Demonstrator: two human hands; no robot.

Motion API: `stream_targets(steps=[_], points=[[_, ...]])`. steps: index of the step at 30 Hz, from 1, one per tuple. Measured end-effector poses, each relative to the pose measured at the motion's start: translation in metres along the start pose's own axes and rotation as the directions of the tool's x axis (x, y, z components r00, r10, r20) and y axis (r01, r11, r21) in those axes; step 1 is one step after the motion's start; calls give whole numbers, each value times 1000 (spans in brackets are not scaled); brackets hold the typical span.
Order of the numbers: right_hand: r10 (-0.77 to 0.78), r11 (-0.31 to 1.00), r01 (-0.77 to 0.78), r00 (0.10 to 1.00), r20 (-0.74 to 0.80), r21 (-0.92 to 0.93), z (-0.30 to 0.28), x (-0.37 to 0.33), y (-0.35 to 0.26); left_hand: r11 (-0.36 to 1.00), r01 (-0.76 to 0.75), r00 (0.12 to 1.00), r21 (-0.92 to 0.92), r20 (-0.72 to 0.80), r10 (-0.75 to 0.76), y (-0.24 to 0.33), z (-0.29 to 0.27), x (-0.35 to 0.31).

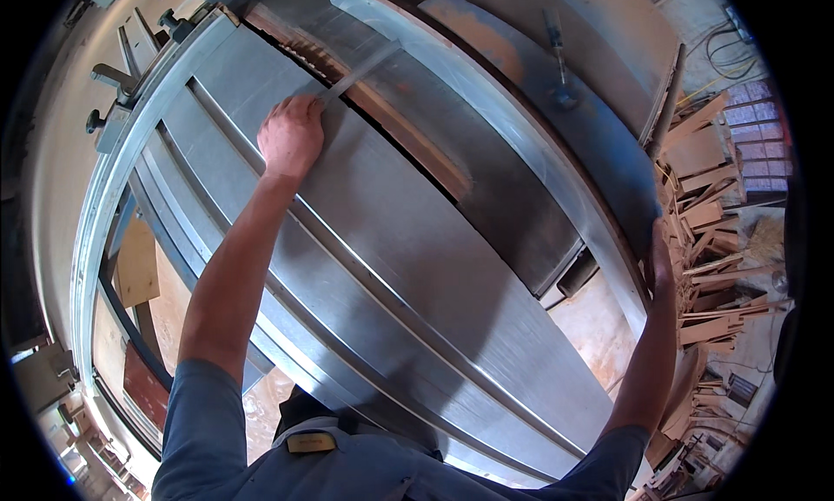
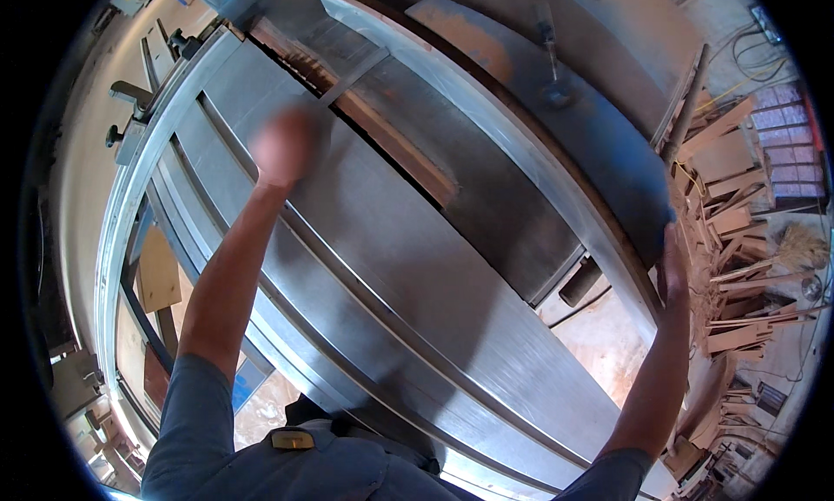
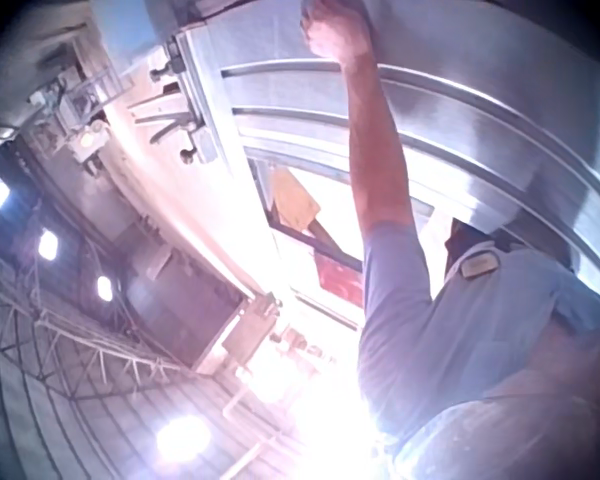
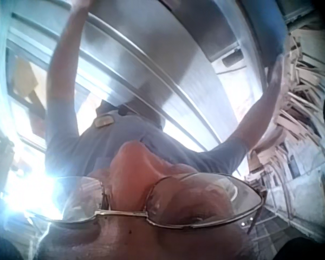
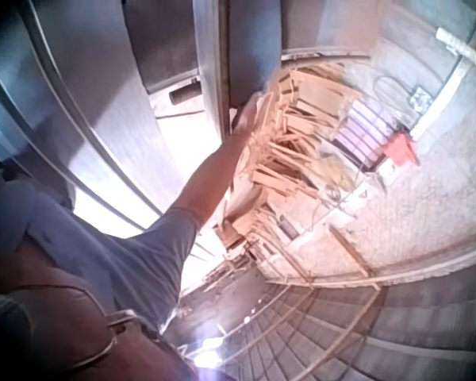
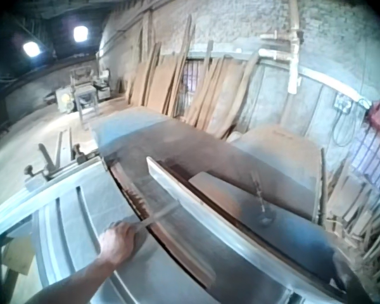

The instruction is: The person measures and aligns small wooden boxes with a metal ruler, then moves to a table saw to cut and trim wooden pieces. The person uses a push stick to guide the wood through the saw blade.

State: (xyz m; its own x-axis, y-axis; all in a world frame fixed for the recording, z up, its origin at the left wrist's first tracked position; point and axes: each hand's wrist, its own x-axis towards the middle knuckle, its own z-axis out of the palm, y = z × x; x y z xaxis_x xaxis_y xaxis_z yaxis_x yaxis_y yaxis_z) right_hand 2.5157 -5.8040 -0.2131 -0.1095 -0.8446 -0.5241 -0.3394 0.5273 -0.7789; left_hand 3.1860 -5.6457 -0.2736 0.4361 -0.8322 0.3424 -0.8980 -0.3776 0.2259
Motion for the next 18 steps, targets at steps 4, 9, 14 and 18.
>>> stream_targets(steps=[4, 9, 14, 18], points=[[-228, 817, 156, 972, -62, -555, -12, 17, -11, 999, -11, 1000, 42, -8, 12, -3, 7, 2], [-417, 592, 206, 906, -77, -779, -8, 20, -21, 999, 6, 1000, 49, 24, -7, -4, 10, 5], [-554, 566, 299, 828, -86, -768, -1, 27, -25, 997, 23, 998, 70, 55, -26, 1, 6, 7], [-459, 759, 366, 887, -43, -539, 0, 31, -34, 994, 24, 998, 104, 54, -30, -1, 4, 6]])
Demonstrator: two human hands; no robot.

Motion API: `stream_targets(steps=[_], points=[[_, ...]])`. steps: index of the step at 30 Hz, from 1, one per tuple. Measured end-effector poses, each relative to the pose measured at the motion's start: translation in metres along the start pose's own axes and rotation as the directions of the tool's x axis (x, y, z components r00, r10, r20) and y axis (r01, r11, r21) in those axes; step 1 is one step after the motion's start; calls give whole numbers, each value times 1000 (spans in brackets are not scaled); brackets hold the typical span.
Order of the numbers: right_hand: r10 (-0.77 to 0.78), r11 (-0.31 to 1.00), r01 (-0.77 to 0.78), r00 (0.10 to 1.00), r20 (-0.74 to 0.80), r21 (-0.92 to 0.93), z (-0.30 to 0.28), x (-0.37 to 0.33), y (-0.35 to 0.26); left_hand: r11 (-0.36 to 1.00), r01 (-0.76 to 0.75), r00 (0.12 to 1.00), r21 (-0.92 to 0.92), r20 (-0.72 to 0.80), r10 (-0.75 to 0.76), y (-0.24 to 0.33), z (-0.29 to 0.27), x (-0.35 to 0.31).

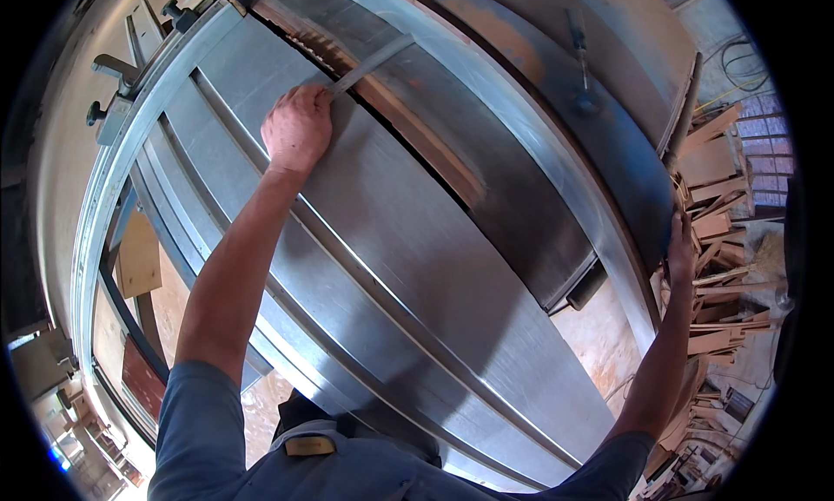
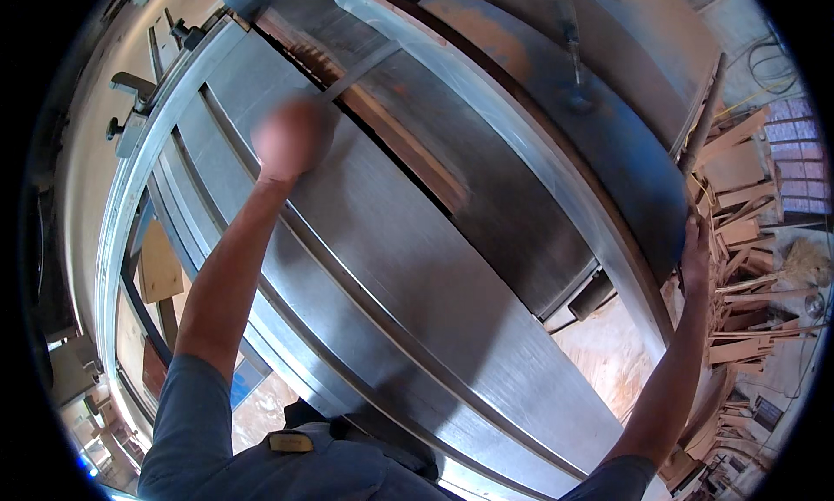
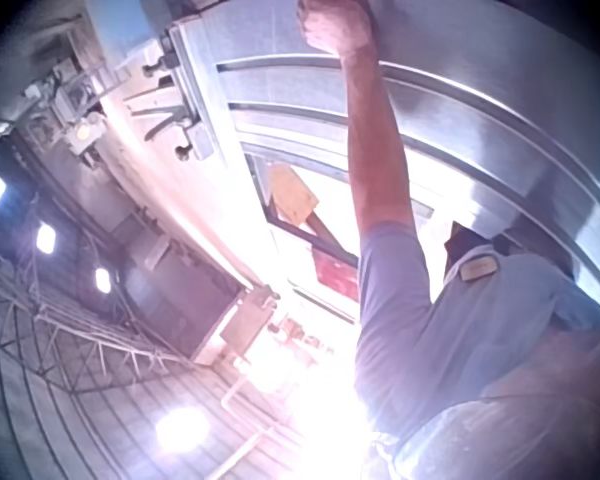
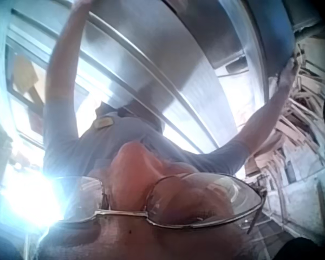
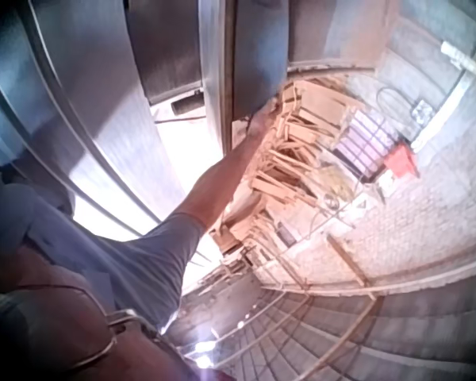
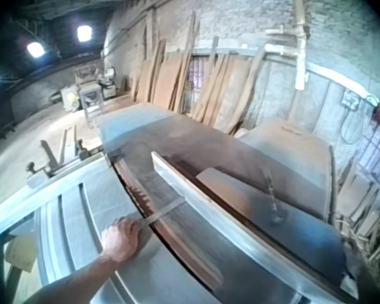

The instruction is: The person measures and aligns small wooden boxes with a metal ruler, then moves to a table saw to cut and trim wooden pieces. The person uses a push stick to guide the wood through the saw blade.

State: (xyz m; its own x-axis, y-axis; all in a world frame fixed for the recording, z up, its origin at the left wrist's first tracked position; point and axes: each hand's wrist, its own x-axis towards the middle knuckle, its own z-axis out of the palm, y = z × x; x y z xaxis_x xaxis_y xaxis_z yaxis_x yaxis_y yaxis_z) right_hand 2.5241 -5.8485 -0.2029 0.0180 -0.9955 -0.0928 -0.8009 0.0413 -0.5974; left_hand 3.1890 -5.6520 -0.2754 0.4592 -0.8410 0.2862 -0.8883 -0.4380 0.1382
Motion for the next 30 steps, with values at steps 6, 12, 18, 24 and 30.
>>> stream_targets(steps=[6, 12, 18, 24, 30], points=[[123, 988, -122, 992, 3, -91, 1, 2, -17, 985, 101, 995, -140, -12, -104, 26, -36, -3], [158, 986, -156, 987, -35, 50, 6, 4, -11, 967, 162, 987, -195, 8, -163, 32, -47, -2], [135, 991, -134, 991, -2, 26, 1, 9, 2, 936, 194, 978, -294, -19, -209, 29, -43, -2], [152, 987, -150, 988, -23, 52, 5, 1, -11, 942, 212, 973, -262, -36, -229, 28, -44, 1], [89, 994, -87, 996, -32, 68, 5, 3, -2, 945, 207, 975, -252, -25, -220, 29, -44, 2]])
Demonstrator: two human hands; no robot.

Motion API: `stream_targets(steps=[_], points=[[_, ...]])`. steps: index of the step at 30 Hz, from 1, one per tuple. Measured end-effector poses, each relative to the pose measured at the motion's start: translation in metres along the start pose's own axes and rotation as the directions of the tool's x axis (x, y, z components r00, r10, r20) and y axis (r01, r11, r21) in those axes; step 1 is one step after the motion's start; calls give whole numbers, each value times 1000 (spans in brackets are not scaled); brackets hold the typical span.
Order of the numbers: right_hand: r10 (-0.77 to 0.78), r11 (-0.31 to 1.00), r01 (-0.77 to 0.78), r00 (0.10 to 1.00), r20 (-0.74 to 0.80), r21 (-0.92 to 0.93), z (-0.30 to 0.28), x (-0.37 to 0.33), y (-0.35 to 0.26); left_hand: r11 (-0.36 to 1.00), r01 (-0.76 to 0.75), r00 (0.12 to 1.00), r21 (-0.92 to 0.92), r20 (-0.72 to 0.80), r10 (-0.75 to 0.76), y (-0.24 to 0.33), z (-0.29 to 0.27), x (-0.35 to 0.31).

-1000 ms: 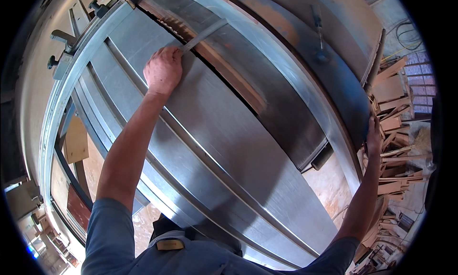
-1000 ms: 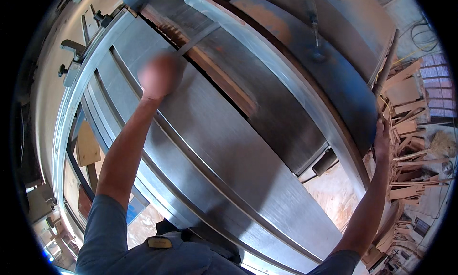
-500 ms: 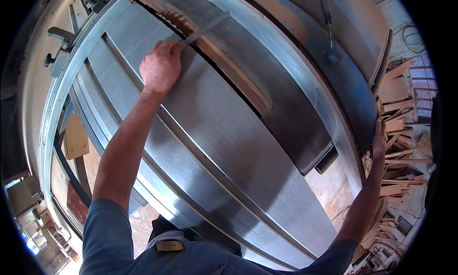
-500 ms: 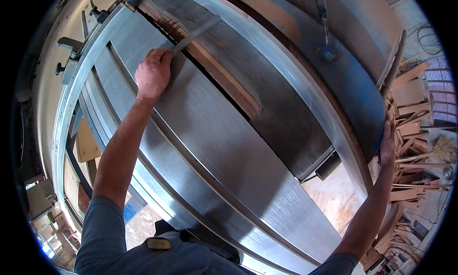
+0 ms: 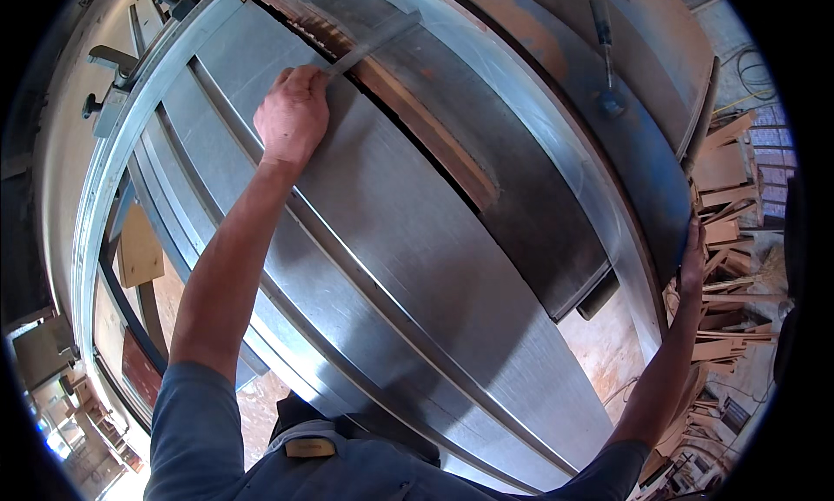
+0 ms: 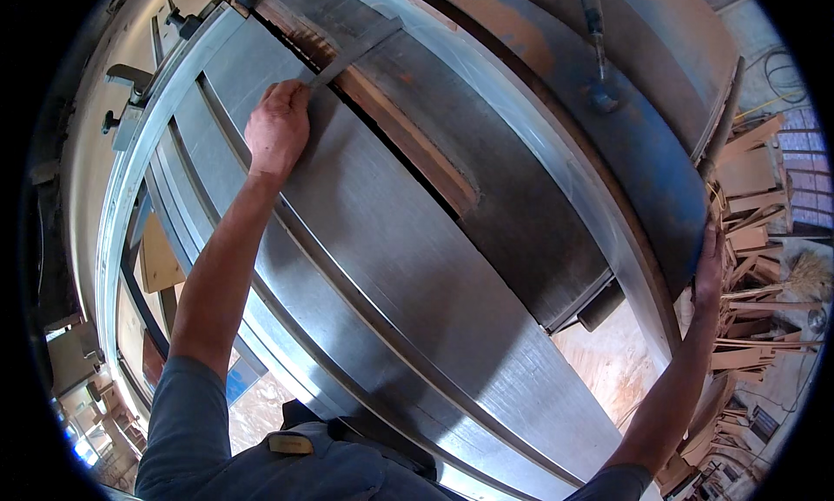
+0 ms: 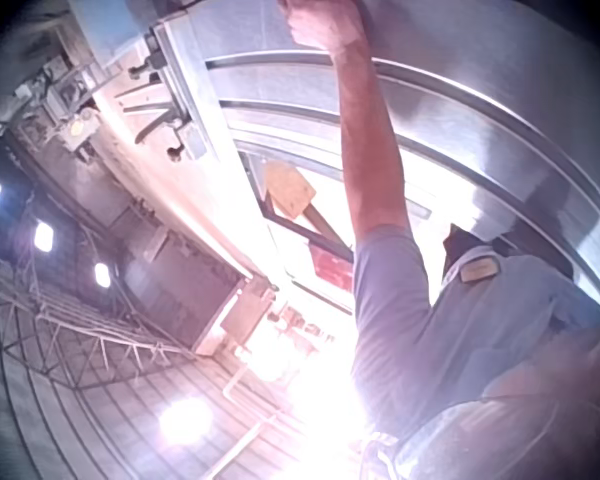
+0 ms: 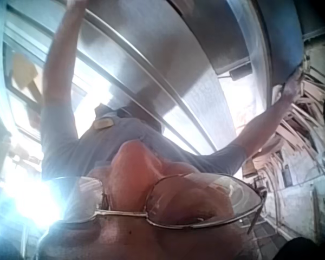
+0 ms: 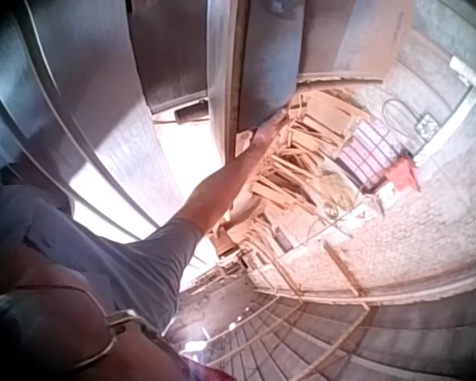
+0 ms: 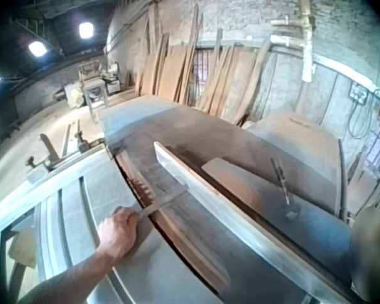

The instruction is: The person measures and aligns small wooden boxes with a metal ruler, then moves to a table saw to cut and trim wooden pieces. The person uses a push stick to guide the wood through the saw blade.

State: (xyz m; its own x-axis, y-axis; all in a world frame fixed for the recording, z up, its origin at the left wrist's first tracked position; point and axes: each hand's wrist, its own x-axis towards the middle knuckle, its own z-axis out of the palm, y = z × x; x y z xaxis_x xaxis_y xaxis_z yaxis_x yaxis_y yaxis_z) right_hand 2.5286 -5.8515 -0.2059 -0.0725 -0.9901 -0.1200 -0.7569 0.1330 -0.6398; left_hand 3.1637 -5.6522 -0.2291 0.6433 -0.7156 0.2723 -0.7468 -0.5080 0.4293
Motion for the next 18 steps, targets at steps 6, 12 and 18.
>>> stream_targets(steps=[6, 12, 18], points=[[46, 997, -46, 999, -1, -54, -7, 10, 12, 999, 17, 999, 35, 29, -18, 3, 0, 1], [56, 998, -57, 998, 22, 23, -1, 1, -2, 999, 16, 1000, 30, 17, -16, 1, 0, 2], [-6, 999, 4, 999, 32, 43, -1, 0, -4, 999, 15, 1000, 32, 15, -16, 1, 2, 2]])
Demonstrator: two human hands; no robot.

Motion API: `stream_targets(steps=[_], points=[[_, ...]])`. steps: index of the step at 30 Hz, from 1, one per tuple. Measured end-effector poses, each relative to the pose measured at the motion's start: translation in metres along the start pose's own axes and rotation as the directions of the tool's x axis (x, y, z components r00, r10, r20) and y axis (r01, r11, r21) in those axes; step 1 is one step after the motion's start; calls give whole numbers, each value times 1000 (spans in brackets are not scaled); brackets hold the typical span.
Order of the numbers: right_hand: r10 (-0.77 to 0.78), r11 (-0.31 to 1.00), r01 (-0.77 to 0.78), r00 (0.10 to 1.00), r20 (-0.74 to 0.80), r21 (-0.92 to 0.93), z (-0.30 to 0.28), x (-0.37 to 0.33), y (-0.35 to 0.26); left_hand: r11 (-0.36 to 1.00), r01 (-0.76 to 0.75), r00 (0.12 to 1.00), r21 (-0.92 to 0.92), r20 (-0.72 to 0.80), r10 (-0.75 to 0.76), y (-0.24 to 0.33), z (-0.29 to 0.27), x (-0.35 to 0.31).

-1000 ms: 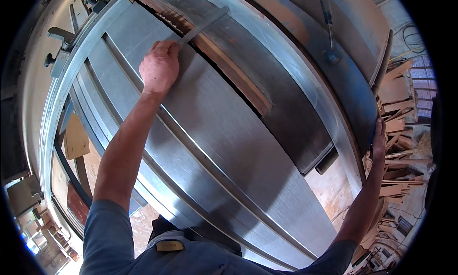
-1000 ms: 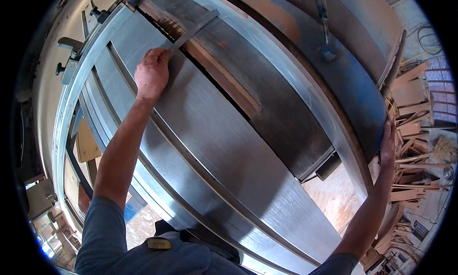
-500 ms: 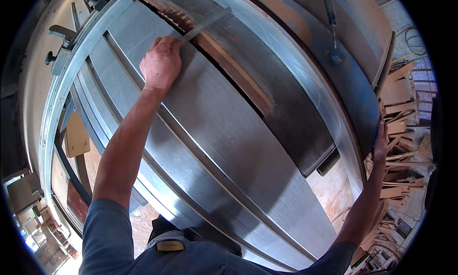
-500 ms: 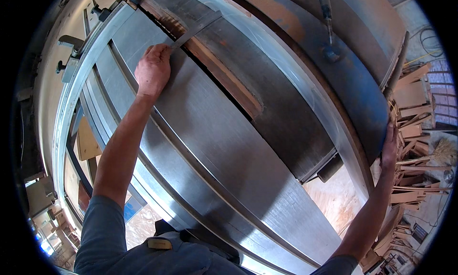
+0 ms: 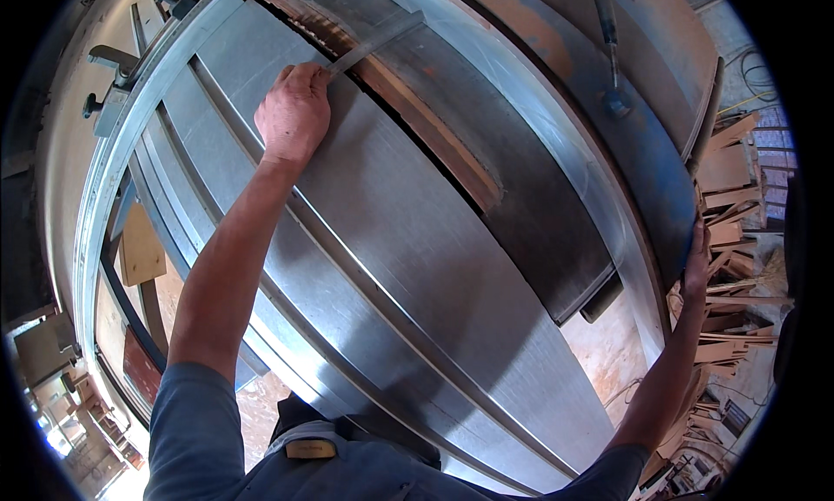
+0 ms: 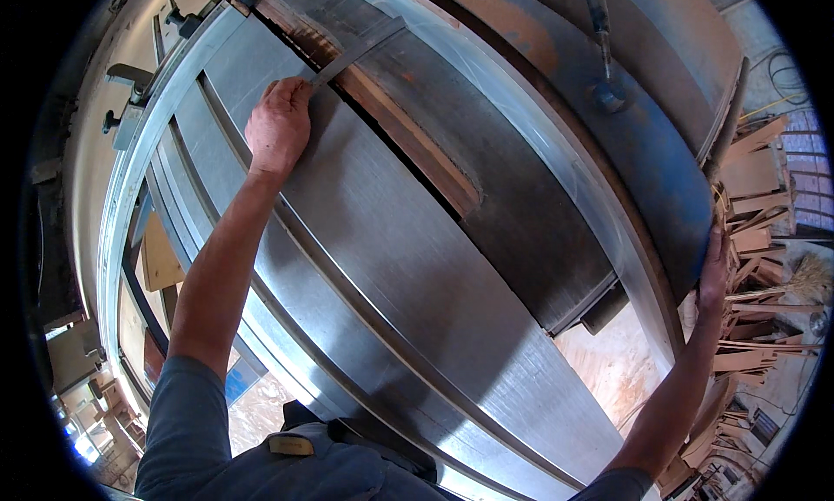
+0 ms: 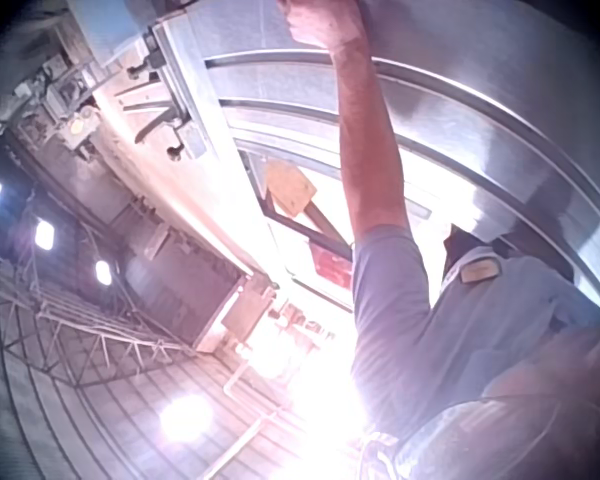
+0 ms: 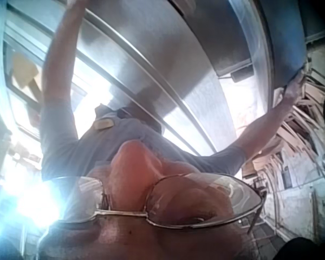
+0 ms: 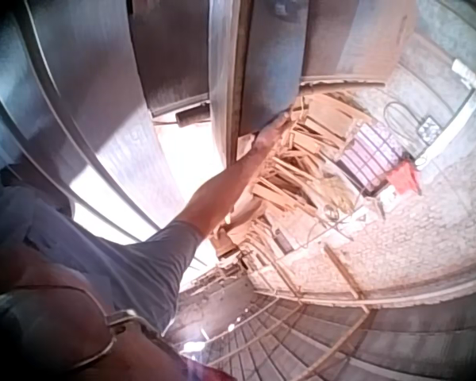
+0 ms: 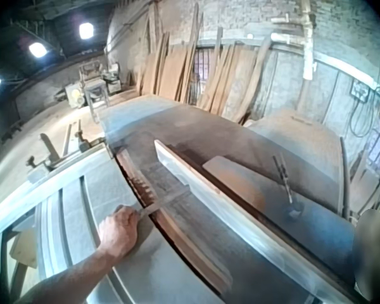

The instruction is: The person measures and aligns small wooden boxes with a metal ruler, then moves to a table saw to cut and trim wooden pieces. The person uses a push stick to guide the wood through the saw blade.

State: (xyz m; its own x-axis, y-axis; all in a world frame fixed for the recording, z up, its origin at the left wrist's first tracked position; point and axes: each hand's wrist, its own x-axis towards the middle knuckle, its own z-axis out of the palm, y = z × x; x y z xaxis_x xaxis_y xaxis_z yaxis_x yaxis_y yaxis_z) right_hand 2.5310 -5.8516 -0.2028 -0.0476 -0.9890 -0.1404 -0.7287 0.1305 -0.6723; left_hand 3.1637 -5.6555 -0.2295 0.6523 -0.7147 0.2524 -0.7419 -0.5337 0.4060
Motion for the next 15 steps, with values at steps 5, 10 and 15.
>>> stream_targets(steps=[5, 10, 15], points=[[-8, 998, 8, 1000, 9, 61, 4, -5, -7, 1000, 3, 1000, 7, 5, -3, 1, -1, 0], [34, 999, -34, 999, 10, -39, -2, 0, 0, 1000, 7, 1000, 16, 19, -7, 1, -2, 0], [31, 989, -37, 999, -45, -140, -7, 7, 5, 1000, -2, 1000, 17, 22, 2, 1, -2, 0]])
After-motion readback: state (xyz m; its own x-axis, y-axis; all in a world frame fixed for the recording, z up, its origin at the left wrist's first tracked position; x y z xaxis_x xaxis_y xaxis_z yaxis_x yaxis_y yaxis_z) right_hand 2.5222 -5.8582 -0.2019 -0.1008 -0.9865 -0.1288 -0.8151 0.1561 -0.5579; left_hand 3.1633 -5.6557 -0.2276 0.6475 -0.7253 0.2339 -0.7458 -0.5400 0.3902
